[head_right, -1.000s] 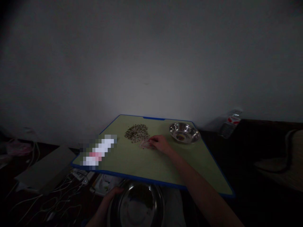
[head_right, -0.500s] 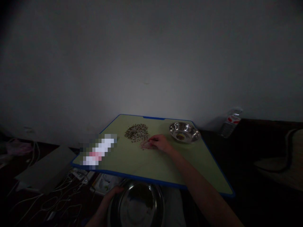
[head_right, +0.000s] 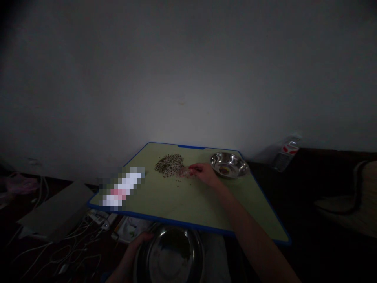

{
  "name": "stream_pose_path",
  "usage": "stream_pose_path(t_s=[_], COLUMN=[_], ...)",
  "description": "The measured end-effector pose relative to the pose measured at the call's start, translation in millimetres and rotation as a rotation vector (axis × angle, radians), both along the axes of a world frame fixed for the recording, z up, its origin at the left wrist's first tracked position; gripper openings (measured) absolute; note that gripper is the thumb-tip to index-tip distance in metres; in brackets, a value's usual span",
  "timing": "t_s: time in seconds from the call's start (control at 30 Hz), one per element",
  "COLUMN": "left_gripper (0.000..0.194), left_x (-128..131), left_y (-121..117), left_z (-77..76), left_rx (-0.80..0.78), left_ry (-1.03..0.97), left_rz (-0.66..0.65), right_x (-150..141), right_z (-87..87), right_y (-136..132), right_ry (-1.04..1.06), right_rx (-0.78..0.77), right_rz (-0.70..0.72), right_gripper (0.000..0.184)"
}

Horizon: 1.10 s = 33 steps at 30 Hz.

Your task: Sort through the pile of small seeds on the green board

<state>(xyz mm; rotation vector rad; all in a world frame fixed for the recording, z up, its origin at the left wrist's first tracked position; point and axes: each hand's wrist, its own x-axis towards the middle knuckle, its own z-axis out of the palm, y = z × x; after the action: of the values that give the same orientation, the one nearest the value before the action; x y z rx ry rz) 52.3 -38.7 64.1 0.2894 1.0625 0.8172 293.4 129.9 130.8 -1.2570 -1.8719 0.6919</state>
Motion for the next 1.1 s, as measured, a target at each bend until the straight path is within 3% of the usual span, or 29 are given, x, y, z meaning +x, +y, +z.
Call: stream_pose_path(t_s=[0.3, 0.6, 1.1], left_gripper=[0.019, 0.030, 0.019], left_x=[-0.8, -1.3, 1.5], left_y=[0.8, 0.9, -1.1], left_z=[-4.9, -3.1, 4.5], left_rx=[0.034, -0.021, 0.033], left_ry=[0.021, 0.002, 0.063], left_rz=[0.006, -0.018, -0.002], right_x=[-10.8, -18.4, -19.5], right_z=[-12.5, -13.9, -13.4], right_y=[1.7, 3.2, 2.7], right_ry=[-0.103, -0.084, -0.049], right_rx=[0.051, 0.012, -0.067], right_rz=[-0.085, -0.055, 0.052], right_gripper=[0.023, 0.023, 0.025])
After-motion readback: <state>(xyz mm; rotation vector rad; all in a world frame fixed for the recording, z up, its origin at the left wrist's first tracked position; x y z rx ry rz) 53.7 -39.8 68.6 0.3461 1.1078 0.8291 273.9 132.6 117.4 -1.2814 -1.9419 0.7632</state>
